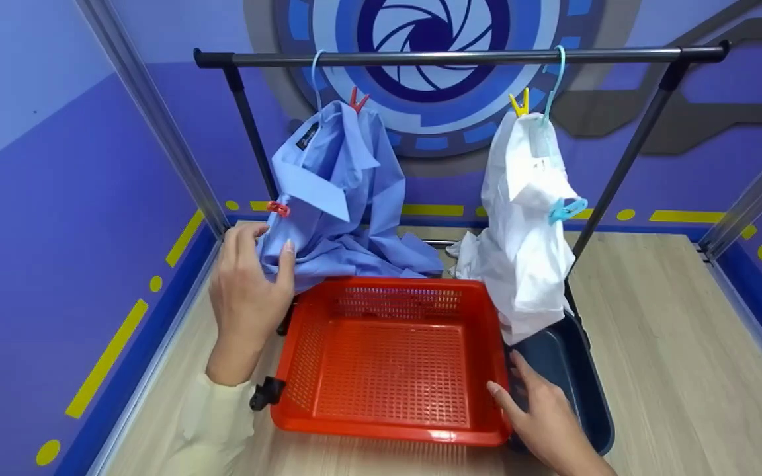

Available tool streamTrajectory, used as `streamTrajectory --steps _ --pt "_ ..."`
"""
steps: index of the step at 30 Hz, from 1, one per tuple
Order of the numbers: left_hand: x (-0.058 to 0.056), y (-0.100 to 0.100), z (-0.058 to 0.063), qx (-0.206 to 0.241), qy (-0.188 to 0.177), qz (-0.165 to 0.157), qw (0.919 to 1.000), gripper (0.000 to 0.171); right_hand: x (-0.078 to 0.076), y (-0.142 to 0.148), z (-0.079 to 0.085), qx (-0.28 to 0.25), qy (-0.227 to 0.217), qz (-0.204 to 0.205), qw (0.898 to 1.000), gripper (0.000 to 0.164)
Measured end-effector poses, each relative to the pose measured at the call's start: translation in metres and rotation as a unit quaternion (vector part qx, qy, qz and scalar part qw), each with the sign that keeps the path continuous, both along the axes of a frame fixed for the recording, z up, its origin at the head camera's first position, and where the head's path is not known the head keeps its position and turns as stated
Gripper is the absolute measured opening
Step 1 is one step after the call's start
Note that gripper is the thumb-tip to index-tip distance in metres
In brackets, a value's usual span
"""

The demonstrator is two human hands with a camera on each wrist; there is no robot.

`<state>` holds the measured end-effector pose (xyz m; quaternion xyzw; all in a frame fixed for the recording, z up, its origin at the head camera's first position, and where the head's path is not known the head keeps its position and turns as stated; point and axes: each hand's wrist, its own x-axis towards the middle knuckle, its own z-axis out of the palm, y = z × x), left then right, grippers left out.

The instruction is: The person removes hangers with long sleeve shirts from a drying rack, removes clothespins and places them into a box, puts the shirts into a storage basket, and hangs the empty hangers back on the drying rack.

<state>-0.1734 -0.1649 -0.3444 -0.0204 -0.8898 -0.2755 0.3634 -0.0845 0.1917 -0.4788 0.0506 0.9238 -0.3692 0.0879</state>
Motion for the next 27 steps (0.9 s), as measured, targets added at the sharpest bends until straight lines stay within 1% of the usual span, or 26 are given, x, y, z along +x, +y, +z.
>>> streamTrajectory --steps 3,6,11,16,20,27 --pt "-0.004 -0.001 0.0 0.0 -0.012 0.001 0.9999 0.041 0.0 -0.001 -0.002 0.002 -0.005 0.001 1.0 0.09" --pt "-0.007 -0.002 0.0 -0.001 -0.029 0.001 0.9996 0.042 0.0 -0.002 -0.005 -0.002 0.0 0.001 1.0 0.095" --pt "-0.013 -0.003 0.0 -0.006 -0.048 0.007 0.9988 0.044 -0.001 -0.003 -0.009 -0.017 0.008 0.002 1.0 0.095" --pt "-0.02 -0.003 -0.002 -0.014 -0.067 0.011 0.9976 0.048 0.001 -0.004 -0.012 -0.016 0.019 0.003 1.0 0.091" --pt "-0.027 -0.004 -0.005 -0.024 -0.069 0.013 0.9972 0.049 0.003 -0.006 -0.015 -0.006 0.03 0.009 0.999 0.086" --pt "-0.037 -0.005 -0.007 -0.042 -0.07 0.018 0.9965 0.051 0.004 -0.01 -0.02 -0.01 0.034 0.016 0.999 0.088"
